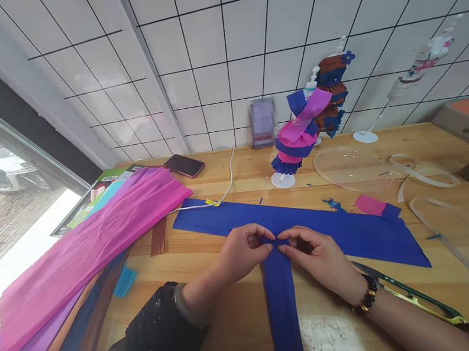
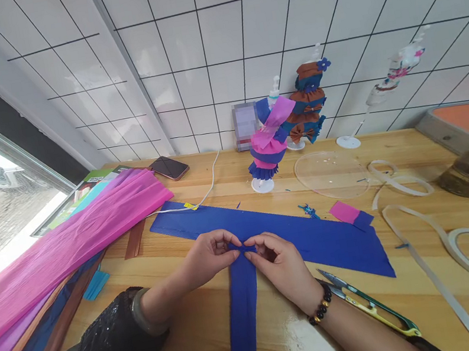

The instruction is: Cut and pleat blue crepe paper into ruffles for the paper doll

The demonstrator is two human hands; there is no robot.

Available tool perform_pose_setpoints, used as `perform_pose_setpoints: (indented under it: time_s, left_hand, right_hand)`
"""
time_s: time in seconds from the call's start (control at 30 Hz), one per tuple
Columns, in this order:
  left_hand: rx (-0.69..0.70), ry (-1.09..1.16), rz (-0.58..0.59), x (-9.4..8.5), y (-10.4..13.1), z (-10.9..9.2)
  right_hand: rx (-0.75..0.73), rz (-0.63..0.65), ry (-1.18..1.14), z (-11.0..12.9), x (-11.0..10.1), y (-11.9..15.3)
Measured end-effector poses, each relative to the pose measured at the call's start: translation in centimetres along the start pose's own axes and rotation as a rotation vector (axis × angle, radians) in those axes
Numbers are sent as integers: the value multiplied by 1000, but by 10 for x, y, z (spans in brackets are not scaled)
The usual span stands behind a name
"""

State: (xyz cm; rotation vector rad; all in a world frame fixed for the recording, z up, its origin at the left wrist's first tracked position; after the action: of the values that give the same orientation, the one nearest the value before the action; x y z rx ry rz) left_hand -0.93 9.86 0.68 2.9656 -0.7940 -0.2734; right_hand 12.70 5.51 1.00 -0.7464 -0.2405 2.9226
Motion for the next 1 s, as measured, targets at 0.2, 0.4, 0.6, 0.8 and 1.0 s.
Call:
perform_pose_setpoints:
  time_s: [0.2,0.4,0.6,0.8,1.0]
  left_hand:
    - [3,7,-2,-2,0,0]
    - [8,-19,-8,-4,-2,6]
    - [100,-151,-26,-7,-2,1]
    - [144,-209,-26,-8,-2,-3]
    - [157,-175,-5,-6,-2,-2]
  right_hand:
    - [-50,-2,51,-1,-2,-1]
    - [-63,-2,49,-3,-4,-1]
    - [-42,-6,44,-2,-4,-1]
    - [-79,-14,34,0,-5,-2]
    - [-143,-37,22,3,-6,-3]
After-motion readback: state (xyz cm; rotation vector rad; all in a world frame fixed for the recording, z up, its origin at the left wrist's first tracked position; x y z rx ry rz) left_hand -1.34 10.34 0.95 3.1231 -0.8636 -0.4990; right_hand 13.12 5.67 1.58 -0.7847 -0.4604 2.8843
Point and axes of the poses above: each hand's wrist, its own y-axis away from the middle knuckle, its own x-axis out of the palm, z = x × y, the point moved 5 cm from there along -y, towards the middle knuckle, and after that the axes turned 4 degrees about -z, right-handed, at the moved point
